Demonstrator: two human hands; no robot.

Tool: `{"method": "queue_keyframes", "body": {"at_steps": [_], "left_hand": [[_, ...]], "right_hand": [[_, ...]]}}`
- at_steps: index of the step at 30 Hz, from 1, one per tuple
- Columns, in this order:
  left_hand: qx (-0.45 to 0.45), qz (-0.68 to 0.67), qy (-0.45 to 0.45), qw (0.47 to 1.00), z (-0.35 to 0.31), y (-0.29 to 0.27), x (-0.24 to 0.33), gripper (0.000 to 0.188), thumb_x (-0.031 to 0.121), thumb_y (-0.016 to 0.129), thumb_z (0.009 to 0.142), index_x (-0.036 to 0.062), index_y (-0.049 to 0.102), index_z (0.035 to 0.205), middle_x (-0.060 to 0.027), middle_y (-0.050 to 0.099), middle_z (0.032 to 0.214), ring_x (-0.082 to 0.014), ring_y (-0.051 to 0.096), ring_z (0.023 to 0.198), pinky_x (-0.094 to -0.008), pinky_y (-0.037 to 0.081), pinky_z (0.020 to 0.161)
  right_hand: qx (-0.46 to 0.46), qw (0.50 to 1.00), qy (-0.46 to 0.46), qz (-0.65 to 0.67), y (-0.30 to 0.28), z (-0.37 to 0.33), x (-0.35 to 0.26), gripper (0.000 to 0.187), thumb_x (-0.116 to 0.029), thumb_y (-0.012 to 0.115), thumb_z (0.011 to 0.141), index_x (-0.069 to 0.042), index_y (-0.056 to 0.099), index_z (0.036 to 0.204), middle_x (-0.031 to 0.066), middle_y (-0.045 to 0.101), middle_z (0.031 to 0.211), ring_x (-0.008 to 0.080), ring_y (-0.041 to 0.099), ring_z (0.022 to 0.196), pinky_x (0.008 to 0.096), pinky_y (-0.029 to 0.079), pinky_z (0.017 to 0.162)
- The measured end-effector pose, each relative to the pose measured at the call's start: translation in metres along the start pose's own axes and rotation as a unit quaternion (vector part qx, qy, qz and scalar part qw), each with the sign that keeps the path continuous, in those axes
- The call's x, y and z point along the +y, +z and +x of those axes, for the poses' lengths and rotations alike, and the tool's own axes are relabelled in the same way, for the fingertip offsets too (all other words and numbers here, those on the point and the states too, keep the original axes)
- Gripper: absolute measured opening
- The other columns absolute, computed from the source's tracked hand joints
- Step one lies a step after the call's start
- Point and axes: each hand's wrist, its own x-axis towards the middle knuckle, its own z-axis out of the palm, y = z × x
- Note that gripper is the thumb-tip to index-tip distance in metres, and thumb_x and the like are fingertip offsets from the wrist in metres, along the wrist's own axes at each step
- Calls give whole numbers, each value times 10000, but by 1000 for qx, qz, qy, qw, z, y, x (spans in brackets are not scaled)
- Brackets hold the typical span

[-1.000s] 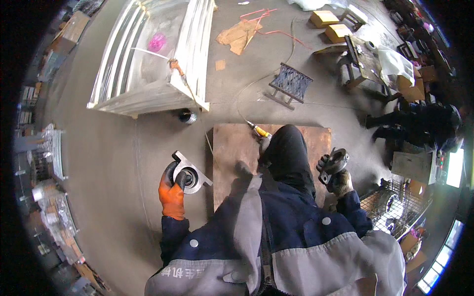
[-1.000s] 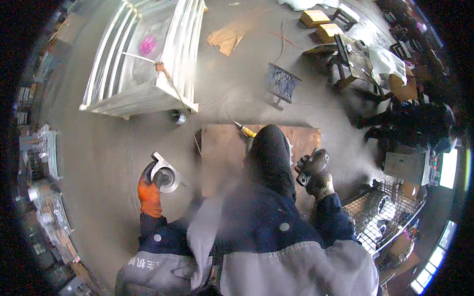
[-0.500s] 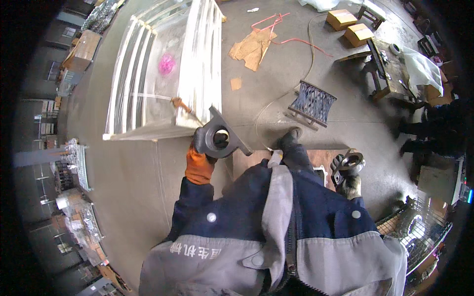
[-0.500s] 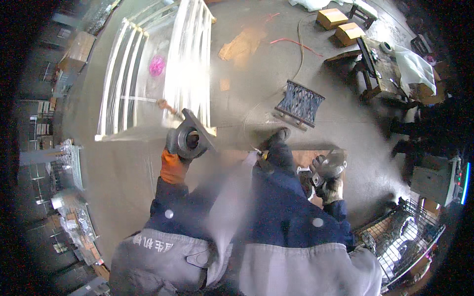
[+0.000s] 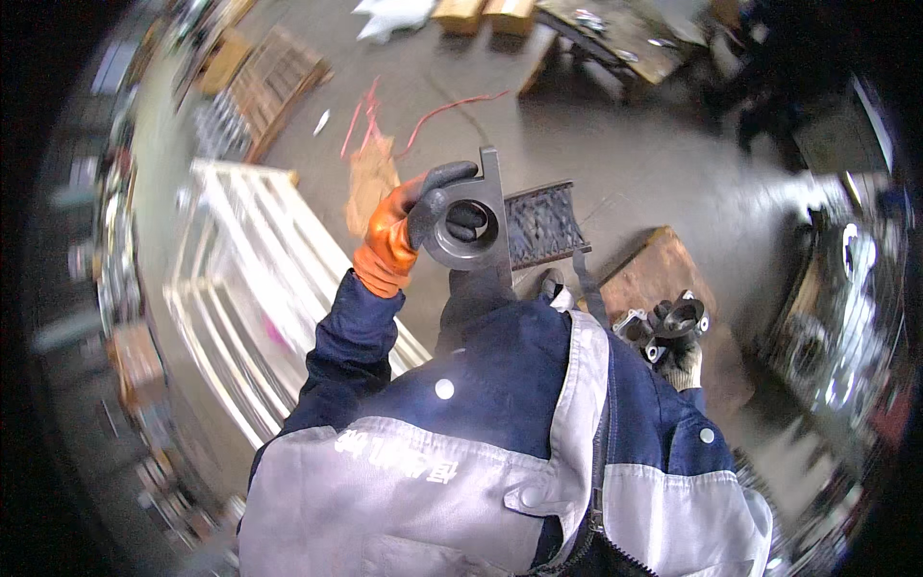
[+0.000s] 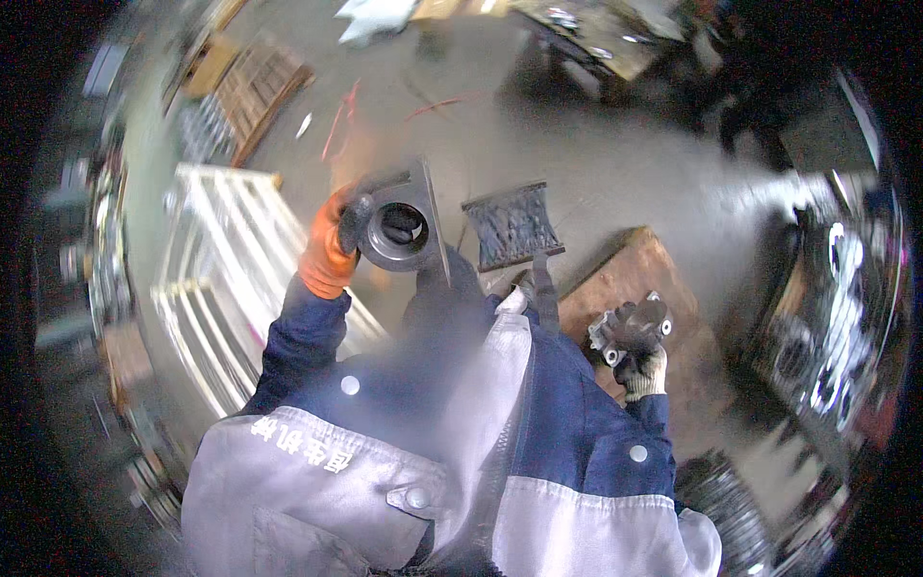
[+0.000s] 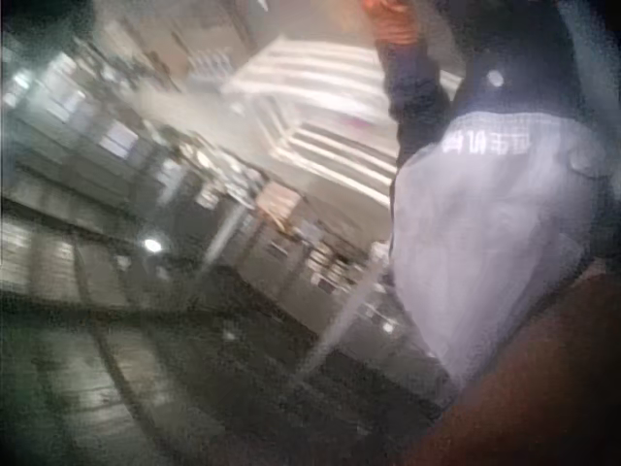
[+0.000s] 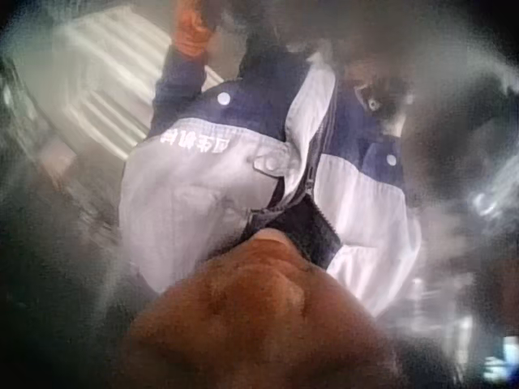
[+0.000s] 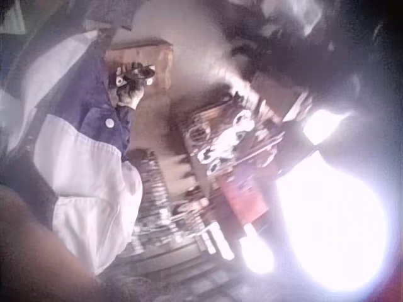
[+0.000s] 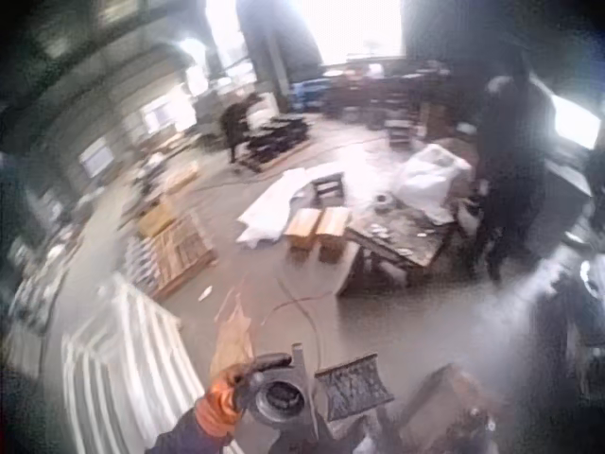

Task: The person picks up several metal castings from a workbench, places them on a wooden board, and uses a handheld angle grinder to smooth their surfaces. The person handles each part individually, repositions them, and continues grinding until the clip ends.

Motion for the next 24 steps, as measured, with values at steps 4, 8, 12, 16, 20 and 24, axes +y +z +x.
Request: {"method": "queue_keyframes", "body": {"at_steps": [4, 8, 12, 16, 20, 24], "left_hand": [[-176, -35, -119, 977, 107, 2, -15, 537, 303, 650, 947, -52, 523, 1329, -112, 624, 1241, -164, 605, 1098, -279, 476, 969], [-326, -18, -114, 938, 206, 31, -37, 509, 278, 662, 941, -42, 538, 1317, -95, 637, 1213, -146, 607, 1077, -277, 482, 954], [-411, -29, -152, 898, 258, 64, -66, 486, 298, 641, 949, -38, 561, 1291, -91, 640, 1203, -151, 607, 1072, -277, 487, 944], [-460, -9, -80, 884, 263, 112, -101, 419, 218, 627, 928, -31, 570, 1260, -114, 651, 1179, -192, 630, 1046, -311, 501, 941], [-545, -122, -213, 802, 240, 159, -131, 464, 243, 602, 889, -17, 548, 1269, -150, 657, 1171, -259, 658, 1040, -359, 525, 931], [-450, -258, -531, 670, 219, 216, -153, 788, 668, 446, 926, -28, 544, 1284, -135, 675, 1130, -227, 670, 994, -355, 534, 910]], "right_hand": [[92, 985, -95, 111, -46, -37, 43, 461, -222, 482, 939, 2, 481, 1342, 212, 562, 1311, 356, 605, 1115, 502, 529, 929], [6, 934, -253, 253, -48, -75, 132, 528, -320, 484, 957, -12, 451, 1384, 189, 523, 1365, 376, 536, 1216, 489, 513, 965], [391, 806, -324, 306, -25, -82, 215, 513, -288, 488, 935, -27, 467, 1377, 169, 540, 1357, 338, 531, 1244, 435, 472, 1014], [361, 784, -324, 387, -33, -74, 273, 406, -205, 459, 903, -30, 556, 1257, 152, 632, 1211, 285, 630, 1059, 368, 525, 900], [329, 786, -235, 467, -47, -64, 301, 305, -219, 453, 905, -54, 598, 1116, 116, 684, 1024, 231, 652, 814, 336, 558, 657], [407, 744, -238, 473, -42, -47, 283, 351, -267, 431, 935, -58, 593, 1166, 111, 666, 1050, 258, 654, 880, 331, 523, 614]]}}
